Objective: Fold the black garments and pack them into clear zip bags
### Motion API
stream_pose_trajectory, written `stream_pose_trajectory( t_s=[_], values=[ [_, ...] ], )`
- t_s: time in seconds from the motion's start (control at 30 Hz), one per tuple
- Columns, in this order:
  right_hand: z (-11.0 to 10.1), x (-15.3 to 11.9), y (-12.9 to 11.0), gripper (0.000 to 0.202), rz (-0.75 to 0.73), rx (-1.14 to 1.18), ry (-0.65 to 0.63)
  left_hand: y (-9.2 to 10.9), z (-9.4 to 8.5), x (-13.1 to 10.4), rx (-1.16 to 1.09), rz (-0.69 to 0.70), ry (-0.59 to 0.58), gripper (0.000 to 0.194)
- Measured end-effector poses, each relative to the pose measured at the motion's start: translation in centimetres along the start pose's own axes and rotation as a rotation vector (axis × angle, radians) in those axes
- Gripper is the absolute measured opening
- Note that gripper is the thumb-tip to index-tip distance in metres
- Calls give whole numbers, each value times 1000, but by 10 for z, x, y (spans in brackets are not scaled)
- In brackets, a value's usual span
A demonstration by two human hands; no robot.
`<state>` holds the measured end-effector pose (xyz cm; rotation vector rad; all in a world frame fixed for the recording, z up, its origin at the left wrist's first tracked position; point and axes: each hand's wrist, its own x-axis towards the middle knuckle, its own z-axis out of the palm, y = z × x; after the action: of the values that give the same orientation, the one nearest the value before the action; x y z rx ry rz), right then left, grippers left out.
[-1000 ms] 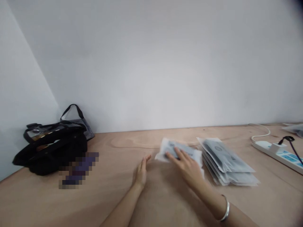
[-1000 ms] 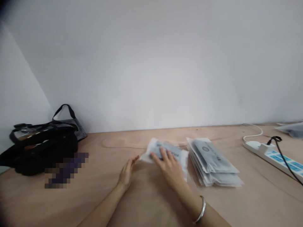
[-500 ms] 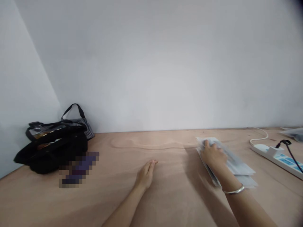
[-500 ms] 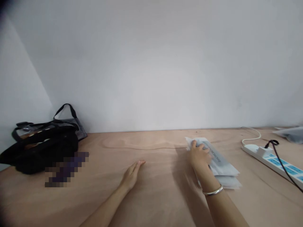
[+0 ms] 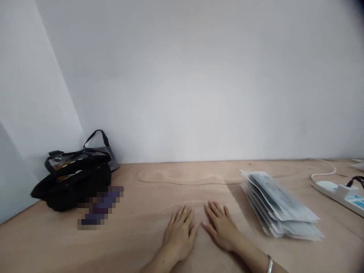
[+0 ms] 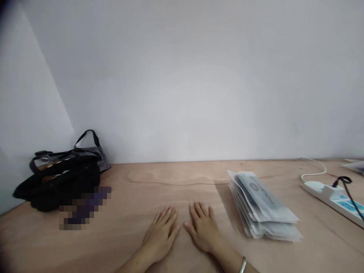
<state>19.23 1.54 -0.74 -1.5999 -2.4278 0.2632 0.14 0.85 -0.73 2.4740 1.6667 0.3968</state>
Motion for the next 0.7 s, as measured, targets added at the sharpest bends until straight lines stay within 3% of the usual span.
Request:
stream_pose_trajectory(
  t_s=[0.17,0.7],
  values=[
    [0,1,2,69,11,-23,9,0,-2,2,12,-112,-22,56],
    [1,-1,1,63,10,-23,31,0,-5,2,29,-104,-59,57]
  ],
)
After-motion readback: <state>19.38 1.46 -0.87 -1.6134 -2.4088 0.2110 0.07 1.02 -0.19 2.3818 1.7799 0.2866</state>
